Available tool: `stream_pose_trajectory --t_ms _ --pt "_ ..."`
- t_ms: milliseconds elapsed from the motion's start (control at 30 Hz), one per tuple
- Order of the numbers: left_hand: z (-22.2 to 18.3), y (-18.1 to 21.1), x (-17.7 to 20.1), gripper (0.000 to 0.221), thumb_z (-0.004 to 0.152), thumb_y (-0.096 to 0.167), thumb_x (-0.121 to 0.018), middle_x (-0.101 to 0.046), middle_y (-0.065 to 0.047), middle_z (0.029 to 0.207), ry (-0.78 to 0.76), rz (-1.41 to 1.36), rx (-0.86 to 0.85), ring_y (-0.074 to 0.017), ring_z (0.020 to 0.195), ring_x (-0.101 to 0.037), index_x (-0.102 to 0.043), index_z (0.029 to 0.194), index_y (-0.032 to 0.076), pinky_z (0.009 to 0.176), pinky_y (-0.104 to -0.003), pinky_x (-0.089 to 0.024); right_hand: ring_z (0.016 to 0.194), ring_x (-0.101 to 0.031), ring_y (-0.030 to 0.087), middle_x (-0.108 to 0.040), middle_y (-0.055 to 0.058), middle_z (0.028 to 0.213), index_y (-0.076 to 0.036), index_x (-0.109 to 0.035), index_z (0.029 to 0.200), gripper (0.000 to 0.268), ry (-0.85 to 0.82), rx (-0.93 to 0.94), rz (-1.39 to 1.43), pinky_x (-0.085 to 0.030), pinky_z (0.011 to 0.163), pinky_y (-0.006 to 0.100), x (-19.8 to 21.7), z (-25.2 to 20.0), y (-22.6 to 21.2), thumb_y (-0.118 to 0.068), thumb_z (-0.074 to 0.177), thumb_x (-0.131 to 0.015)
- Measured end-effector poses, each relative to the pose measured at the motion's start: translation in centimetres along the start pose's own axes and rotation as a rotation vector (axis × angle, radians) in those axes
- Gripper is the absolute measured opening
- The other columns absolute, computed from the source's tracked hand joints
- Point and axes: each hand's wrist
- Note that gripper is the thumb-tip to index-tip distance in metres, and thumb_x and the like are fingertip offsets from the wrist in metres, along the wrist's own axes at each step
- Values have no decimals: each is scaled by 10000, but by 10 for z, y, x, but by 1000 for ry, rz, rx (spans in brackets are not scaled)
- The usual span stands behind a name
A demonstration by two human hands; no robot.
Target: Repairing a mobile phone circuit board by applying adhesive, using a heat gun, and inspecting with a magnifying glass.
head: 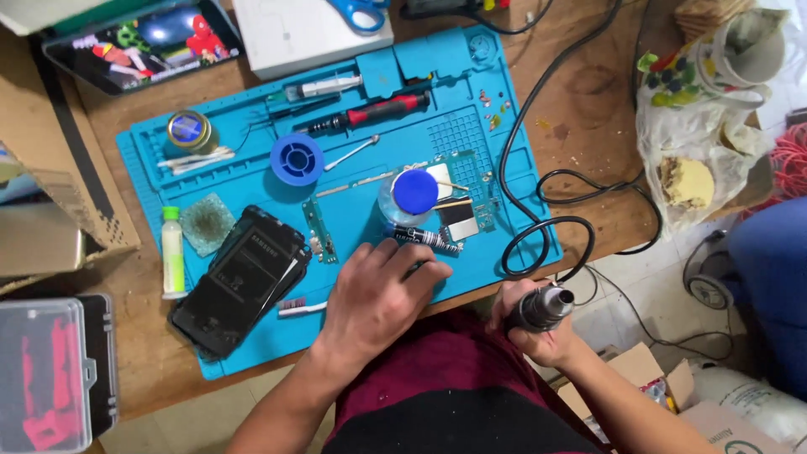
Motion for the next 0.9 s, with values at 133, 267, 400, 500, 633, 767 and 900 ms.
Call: stream_pose_trajectory --t_ms 133,267,400,500,633,767,900 --pt "3 1 0 116 929 169 -552 -542 25 824 10 13 -32 -178 655 -548 -634 868 223 553 -312 -429 452 -649 167 -663 77 600 -69 -571 762 425 13 28 -8 -506 422 239 -2 -5 5 -470 829 -692" --pt "1 4 7 117 903 114 -694 -605 -21 884 -92 12 -18 -229 717 -552 -615 948 189 563 -358 -388 631 -591 245 -544 116 711 -74 -463 952 335 28 -110 228 -528 594 331 -12 -11 -21 -346 938 -658" --pt "-2 10 6 191 921 131 -674 -595 -19 828 -48 21 44 -229 702 -571 -622 1102 160 561 -369 -423 596 -606 228 -546 117 667 -69 -466 910 467 7 -116 193 -554 575 322 -16 -11 -38 -497 950 -648" --pt "-4 17 -1 485 825 263 -753 -623 -65 961 -170 146 184 -267 769 -600 -563 1262 172 595 -395 -456 629 -585 230 -546 129 722 -57 -457 979 440 -94 -37 199 -526 585 314 -9 -5 -46 -486 1015 -550" --pt "1 20 -2 417 818 314 -756 -633 -69 989 -198 165 259 -288 804 -622 -625 1185 167 612 -412 -467 667 -585 240 -554 130 744 -58 -471 981 393 -159 16 287 -530 615 339 -7 9 -52 -426 995 -607" --pt "-4 30 1 274 843 317 -742 -597 -52 972 -150 180 230 -272 834 -597 -611 1020 152 630 -416 -439 683 -597 253 -569 128 751 -67 -489 930 371 -200 -50 259 -488 639 347 -1 -5 -41 -373 910 -698" --pt "-5 35 6 275 857 346 -728 -539 -61 927 -98 287 127 -258 789 -532 -567 970 154 601 -389 -399 668 -612 193 -657 70 746 -113 -584 897 275 -227 -40 -43 -460 646 322 -7 -6 -38 -361 856 -696"
Point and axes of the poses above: each hand's wrist, its own z-axis towards the middle knuckle, its own x-axis out of the back of the hand, y = z × x
